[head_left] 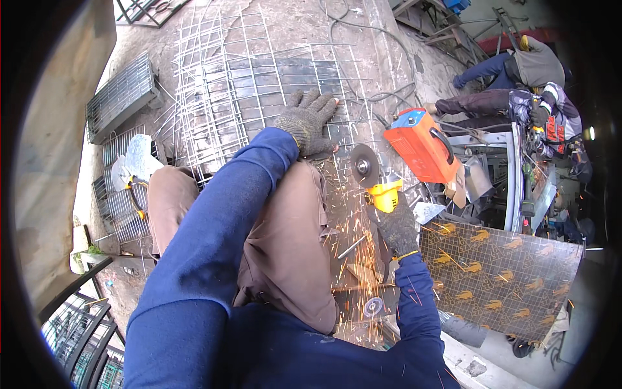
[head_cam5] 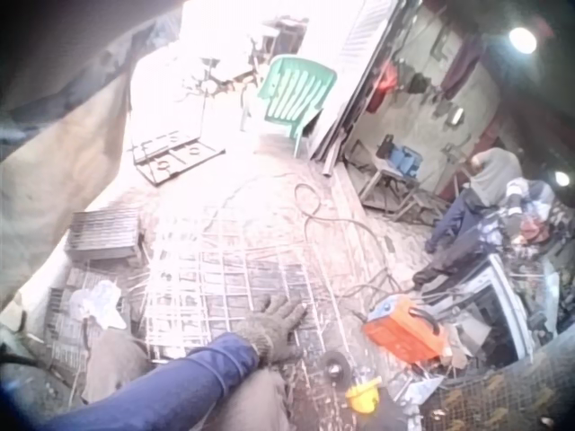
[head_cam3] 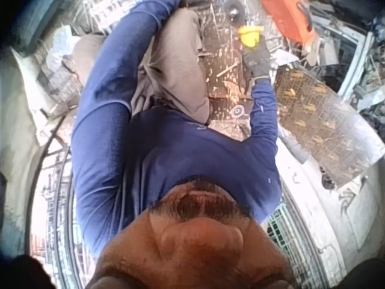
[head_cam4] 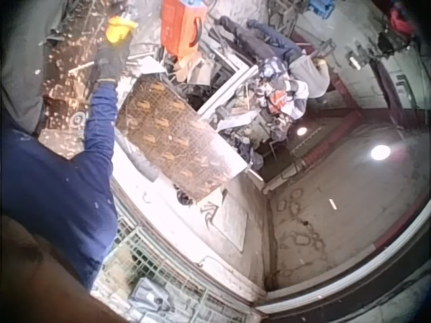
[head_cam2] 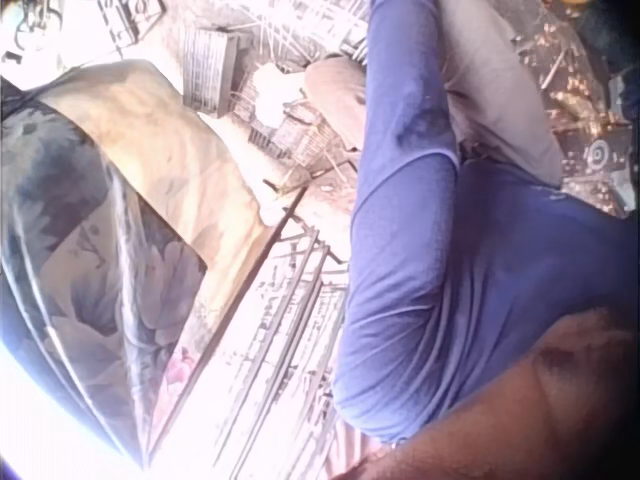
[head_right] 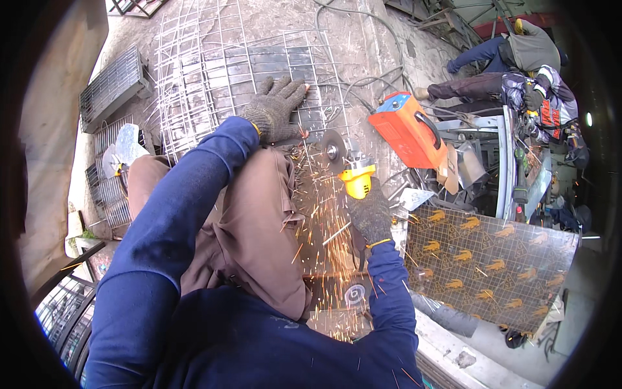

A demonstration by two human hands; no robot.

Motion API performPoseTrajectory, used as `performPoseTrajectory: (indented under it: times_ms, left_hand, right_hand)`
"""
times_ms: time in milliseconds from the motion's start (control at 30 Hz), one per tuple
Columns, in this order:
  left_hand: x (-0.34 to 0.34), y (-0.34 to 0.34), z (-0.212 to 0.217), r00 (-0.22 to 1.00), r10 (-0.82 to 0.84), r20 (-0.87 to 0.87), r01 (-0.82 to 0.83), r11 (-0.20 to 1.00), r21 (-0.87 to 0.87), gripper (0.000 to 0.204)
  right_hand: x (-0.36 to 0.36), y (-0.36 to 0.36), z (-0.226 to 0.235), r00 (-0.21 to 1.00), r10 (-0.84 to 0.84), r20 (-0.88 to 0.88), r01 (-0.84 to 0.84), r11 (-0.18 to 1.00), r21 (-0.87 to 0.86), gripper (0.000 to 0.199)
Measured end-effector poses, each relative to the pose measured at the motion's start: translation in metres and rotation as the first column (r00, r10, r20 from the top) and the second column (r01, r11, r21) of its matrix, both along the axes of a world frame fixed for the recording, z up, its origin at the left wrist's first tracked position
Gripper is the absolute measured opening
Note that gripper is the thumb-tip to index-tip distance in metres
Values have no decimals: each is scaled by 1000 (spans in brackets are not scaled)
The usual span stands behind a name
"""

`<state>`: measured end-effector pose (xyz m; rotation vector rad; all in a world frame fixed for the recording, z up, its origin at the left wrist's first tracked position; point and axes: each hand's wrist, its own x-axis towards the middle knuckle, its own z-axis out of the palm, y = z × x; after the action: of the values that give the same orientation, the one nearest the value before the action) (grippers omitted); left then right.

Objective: The person cuts metal wire mesh using an electric angle grinder.

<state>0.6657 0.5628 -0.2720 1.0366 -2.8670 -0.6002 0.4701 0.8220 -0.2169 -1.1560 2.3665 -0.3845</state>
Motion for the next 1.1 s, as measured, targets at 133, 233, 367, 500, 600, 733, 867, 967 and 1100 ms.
performPoseTrajectory:
  times_ms: [133,233,367,500,600,733,867,967,1100]
  left_hand:
    - [2,0,-3,1000,-10,-17,10,1000,-6,111]
    - [4,4,-11,997,5,-79,-9,998,-61,110]
    - [9,7,-19,976,-73,-207,48,991,-125,104]
    - [8,4,-13,957,-160,-241,145,986,-80,95]
    - [5,3,-4,967,-148,-206,150,989,-7,86]
    - [4,4,0,973,-50,-225,64,996,56,84]
    - [7,6,-9,944,-49,-326,23,996,-82,78]
    - [7,6,-15,955,-54,-290,2,984,-177,68]
    - [3,2,-18,976,-19,-217,-13,989,-148,69]
  right_hand:
    - [2,-2,5,998,-61,28,63,995,-79,62]
    - [-3,-1,13,996,-82,22,83,995,-59,62]
    - [-8,4,16,993,-83,90,92,990,-108,63]
    - [-9,12,9,993,-88,78,95,992,-84,63]
    - [-9,19,3,991,-112,78,116,993,-39,62]
    - [-9,23,-1,992,-94,81,96,995,-27,60]
    - [-9,22,-2,991,-101,91,103,994,-20,60]
    - [-9,20,-3,995,-87,55,89,995,-34,59]
    - [-10,17,-3,996,-75,50,76,997,-19,58]
